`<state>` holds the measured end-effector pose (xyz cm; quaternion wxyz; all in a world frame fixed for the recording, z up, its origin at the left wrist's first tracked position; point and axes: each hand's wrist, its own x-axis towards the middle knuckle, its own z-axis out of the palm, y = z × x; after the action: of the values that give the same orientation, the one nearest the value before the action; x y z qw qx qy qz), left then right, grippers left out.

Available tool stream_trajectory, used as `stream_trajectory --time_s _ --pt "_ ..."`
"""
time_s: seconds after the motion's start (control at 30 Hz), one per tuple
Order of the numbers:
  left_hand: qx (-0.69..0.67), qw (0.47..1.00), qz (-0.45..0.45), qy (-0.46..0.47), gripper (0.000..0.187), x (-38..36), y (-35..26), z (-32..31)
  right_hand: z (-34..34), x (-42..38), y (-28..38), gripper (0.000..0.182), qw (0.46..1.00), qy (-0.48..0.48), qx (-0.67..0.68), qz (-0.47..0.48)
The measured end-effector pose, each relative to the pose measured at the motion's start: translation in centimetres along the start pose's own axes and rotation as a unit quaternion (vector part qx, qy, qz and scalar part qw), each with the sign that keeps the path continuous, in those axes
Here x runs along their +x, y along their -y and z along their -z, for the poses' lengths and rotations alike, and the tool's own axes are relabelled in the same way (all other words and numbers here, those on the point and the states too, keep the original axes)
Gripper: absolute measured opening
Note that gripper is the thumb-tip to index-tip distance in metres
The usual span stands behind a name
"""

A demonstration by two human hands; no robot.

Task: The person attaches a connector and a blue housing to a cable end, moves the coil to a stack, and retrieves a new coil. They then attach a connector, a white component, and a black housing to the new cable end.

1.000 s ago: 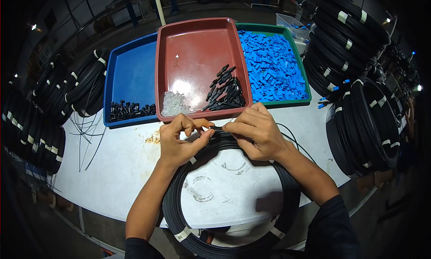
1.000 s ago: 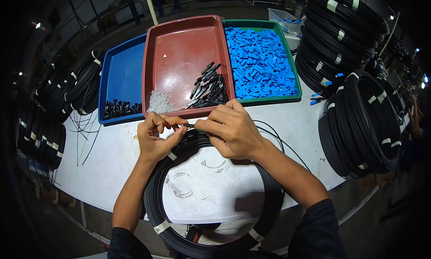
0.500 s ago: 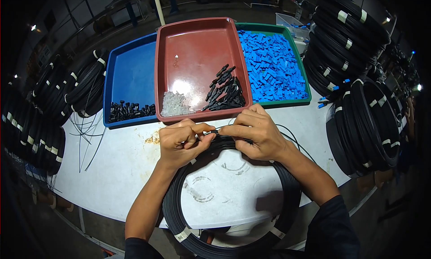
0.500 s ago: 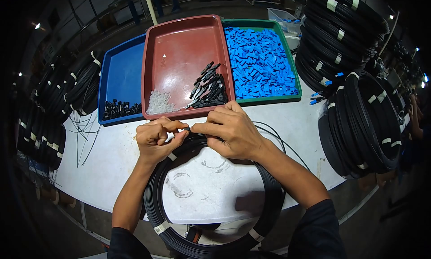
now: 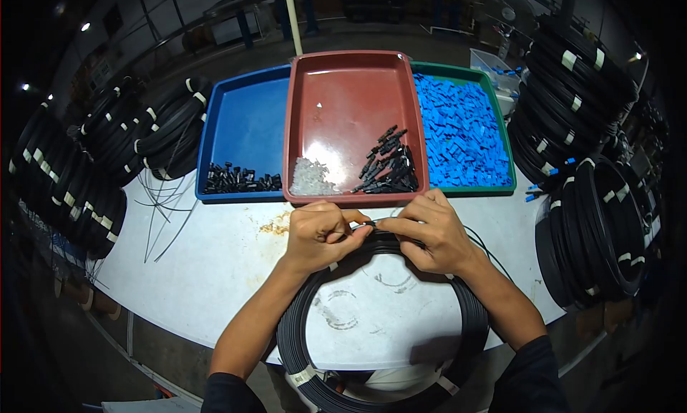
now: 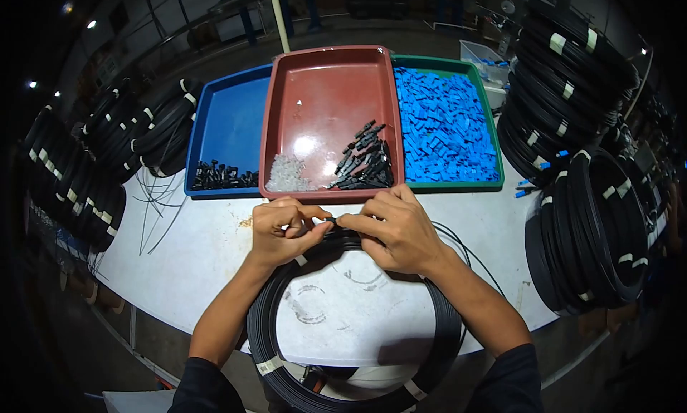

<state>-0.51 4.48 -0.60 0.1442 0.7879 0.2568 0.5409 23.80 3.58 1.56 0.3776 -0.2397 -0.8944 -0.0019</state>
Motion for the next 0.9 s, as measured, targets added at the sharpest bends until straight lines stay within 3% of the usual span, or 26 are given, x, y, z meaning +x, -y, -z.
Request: stream_trajectory --time_s 0.17,0.37,0.4,0.5,0.57,0.7,0.83,0.9 --pt "-0.002 1.0 -0.02 -0.006 0.059 0.1 -0.2 -0.1 -0.1 0.0 0.0 0.043 1.0 0.005 0.008 -0.022" --pt "-0.006 0.999 0.025 0.028 0.058 0.1 -0.3 -0.2 -0.5 -0.5 -0.1 0.04 0.996 0.027 0.049 -0.069" --pt "-0.008 0.997 0.064 0.032 0.028 -0.4 -0.1 -0.3 -0.6 -0.5 -0.2 0.04 0.995 0.022 0.055 -0.074" --pt "-0.006 1.0 -0.007 0.011 0.021 1.0 -0.5 0.5 -0.6 -0.7 -0.3 0.039 0.994 0.023 0.069 -0.086" --pt "-0.01 0.997 0.079 -0.001 0.015 2.0 -1.3 1.9 -0.5 -0.4 -0.6 0.038 0.993 0.028 0.07 -0.089" --pt "0.205 0.976 0.068 -0.018 0.019 4.8 2.8 5.9 -0.6 -0.7 -0.6 0.037 0.992 0.016 0.084 -0.088" --pt "0.336 0.932 0.107 0.084 0.023 7.5 5.7 8.1 -0.5 -0.5 -0.5 0.037 0.992 0.022 0.09 -0.085" --pt "0.423 0.879 0.025 0.217 0.022 8.1 7.2 8.2 -0.4 -0.5 -0.6 0.037 0.992 0.029 0.092 -0.082"
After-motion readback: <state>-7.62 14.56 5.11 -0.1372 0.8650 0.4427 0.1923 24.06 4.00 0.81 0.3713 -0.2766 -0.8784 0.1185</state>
